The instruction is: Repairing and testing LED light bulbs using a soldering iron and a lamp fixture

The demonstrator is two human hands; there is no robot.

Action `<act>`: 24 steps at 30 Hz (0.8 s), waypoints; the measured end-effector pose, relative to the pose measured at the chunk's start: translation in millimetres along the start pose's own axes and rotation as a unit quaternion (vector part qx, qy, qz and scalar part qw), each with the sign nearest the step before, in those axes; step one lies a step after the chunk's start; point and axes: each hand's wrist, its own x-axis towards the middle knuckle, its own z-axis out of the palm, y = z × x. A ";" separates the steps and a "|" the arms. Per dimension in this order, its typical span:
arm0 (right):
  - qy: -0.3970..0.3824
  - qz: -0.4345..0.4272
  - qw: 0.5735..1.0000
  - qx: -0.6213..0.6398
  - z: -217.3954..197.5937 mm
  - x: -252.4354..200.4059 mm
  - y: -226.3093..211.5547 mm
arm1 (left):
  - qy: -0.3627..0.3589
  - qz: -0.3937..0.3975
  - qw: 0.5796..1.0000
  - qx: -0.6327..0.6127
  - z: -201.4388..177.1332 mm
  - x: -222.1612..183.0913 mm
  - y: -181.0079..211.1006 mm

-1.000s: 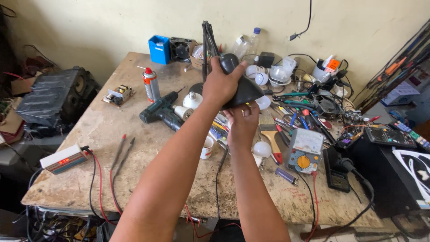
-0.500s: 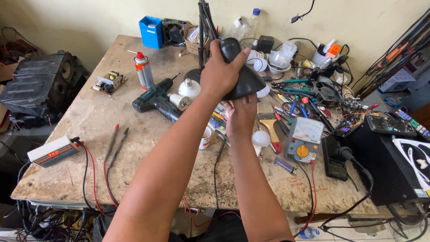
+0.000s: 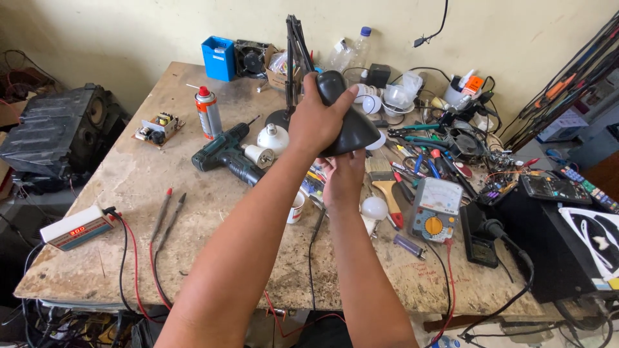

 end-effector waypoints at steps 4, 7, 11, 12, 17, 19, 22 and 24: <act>0.006 0.122 0.991 0.050 -22.9 22.3 25.9 | 0.004 0.001 1.000 -0.011 -0.2 0.9 -1.6; 0.005 0.103 0.994 0.030 -16.8 12.5 16.9 | 0.000 0.005 1.000 -0.016 -3.4 -0.4 -0.7; 0.010 0.051 0.999 -0.016 -15.3 12.3 14.5 | -0.008 -0.001 1.000 -0.003 -4.6 -4.6 2.3; 0.009 0.065 0.998 -0.020 -18.8 15.5 16.9 | -0.013 -0.001 1.000 -0.008 -4.3 -6.9 4.2; 0.010 0.081 0.997 0.017 -9.7 5.5 4.0 | -0.011 0.006 1.000 -0.013 -5.6 -10.1 5.3; 0.014 0.051 0.999 -0.001 -13.2 9.5 8.4 | -0.009 0.007 1.000 -0.018 -6.5 -11.6 4.6; 0.019 0.099 0.995 -0.025 -24.0 21.8 16.5 | -0.015 0.010 1.000 -0.020 -6.3 -11.5 4.5; 0.020 0.124 0.992 0.004 -16.0 14.2 4.0 | -0.007 0.017 1.000 -0.023 -5.3 -10.7 3.6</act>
